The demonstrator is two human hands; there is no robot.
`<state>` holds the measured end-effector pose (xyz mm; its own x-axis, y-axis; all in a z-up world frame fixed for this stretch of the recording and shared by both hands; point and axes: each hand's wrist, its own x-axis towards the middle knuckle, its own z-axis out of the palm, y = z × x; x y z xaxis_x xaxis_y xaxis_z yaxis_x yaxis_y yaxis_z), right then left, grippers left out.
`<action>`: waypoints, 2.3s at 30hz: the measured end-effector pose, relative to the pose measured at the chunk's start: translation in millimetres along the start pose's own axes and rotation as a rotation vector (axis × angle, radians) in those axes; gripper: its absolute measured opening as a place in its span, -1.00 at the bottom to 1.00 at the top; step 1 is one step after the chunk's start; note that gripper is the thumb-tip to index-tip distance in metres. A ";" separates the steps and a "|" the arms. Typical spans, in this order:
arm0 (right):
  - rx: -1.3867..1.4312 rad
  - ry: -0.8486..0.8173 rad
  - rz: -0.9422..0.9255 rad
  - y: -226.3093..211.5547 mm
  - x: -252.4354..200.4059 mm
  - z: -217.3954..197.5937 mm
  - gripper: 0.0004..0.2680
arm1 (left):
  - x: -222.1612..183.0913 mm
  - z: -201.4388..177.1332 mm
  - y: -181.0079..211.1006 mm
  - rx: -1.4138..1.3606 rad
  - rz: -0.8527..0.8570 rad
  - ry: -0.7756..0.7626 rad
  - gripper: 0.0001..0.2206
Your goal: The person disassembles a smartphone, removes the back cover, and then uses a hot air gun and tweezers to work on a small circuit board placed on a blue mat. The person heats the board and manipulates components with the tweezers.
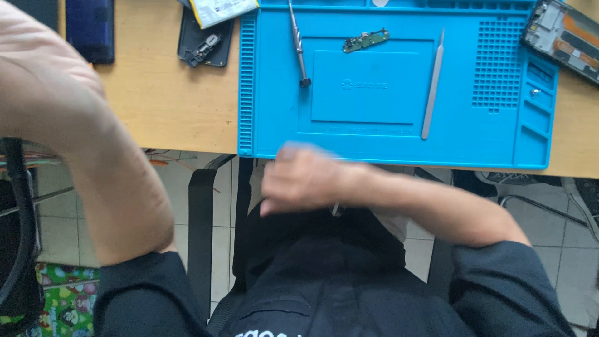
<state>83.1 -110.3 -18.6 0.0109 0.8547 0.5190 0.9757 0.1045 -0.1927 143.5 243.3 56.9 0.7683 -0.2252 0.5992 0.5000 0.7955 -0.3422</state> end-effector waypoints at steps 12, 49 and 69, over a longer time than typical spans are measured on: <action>-1.009 -0.244 -0.098 170.7 -32.9 -97.2 -0.71 | 92.7 -92.2 -90.9 1.767 1.177 -0.538 -0.50; -0.530 -0.145 0.530 153.2 -138.3 -125.5 -0.76 | 110.0 -195.5 -113.0 1.899 0.273 -0.317 -0.66; -0.520 -0.084 0.506 161.8 -125.4 -117.4 -0.76 | 100.7 -203.1 -100.4 1.941 0.054 -0.431 -0.59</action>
<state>265.2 -260.3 -17.1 0.4913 0.7729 0.4016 0.8339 -0.5505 0.0392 251.9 26.5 4.6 0.4863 -0.2944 0.8227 -0.7707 0.2992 0.5626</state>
